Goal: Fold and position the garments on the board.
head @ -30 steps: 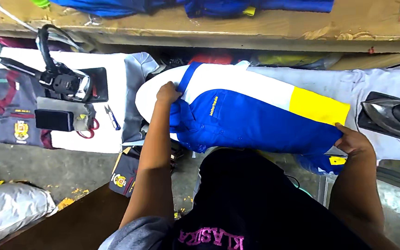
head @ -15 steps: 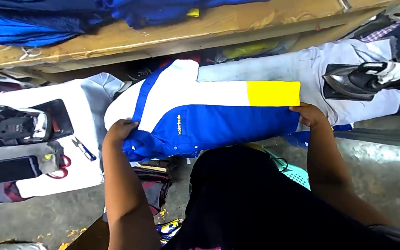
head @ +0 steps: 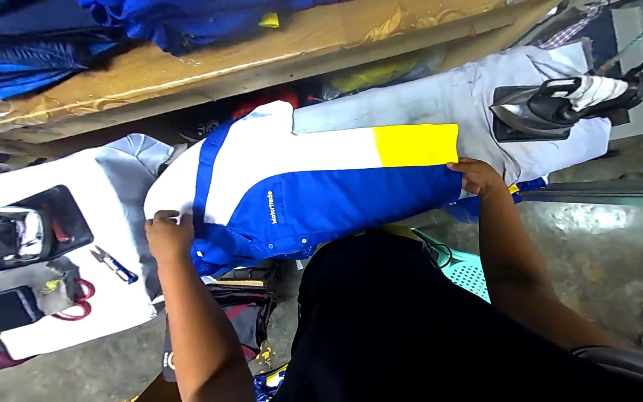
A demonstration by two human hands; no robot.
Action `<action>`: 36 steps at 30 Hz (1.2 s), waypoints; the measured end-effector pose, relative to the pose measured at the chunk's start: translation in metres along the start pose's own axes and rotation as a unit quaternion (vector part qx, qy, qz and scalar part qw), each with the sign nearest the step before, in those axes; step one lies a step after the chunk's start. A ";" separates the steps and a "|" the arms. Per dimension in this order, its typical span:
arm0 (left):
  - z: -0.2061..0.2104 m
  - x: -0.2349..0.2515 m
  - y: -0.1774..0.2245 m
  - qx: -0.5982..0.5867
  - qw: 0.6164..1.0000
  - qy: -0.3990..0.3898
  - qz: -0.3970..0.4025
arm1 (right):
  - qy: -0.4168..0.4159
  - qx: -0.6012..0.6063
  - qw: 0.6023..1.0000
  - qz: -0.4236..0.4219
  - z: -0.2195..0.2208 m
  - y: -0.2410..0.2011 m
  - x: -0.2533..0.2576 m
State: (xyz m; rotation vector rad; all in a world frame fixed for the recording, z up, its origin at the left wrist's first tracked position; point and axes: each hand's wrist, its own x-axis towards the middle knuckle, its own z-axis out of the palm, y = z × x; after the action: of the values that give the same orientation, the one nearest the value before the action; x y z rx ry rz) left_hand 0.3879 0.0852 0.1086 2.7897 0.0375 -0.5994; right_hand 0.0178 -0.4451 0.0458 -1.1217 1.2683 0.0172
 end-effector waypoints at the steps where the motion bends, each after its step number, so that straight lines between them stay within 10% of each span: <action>1: -0.004 -0.019 0.008 0.006 1.000 0.021 -0.008 | -0.005 0.007 1.000 -0.001 -0.001 0.001 -0.001; 16: 0.059 -0.091 -0.026 -0.089 0.993 -0.018 -0.069 | 0.000 -0.023 0.999 -0.028 -0.003 0.005 0.005; 24: 0.019 -0.073 -0.004 -0.117 0.981 0.154 0.016 | -0.015 -0.019 0.998 -0.053 -0.001 0.005 0.005; 31: 0.016 0.020 -0.003 -0.017 0.998 -0.064 0.018 | -0.072 -0.045 0.996 -0.023 -0.008 0.001 -0.010; 36: 0.012 0.020 -0.018 -0.138 0.989 -0.041 0.015 | -0.022 -0.026 0.999 -0.035 -0.003 0.007 -0.011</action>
State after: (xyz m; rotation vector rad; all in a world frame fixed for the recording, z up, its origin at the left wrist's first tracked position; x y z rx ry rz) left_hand 0.4001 0.0985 0.0854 2.4925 0.0574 -0.6487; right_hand 0.0074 -0.4369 0.0498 -1.2046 1.1945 0.0216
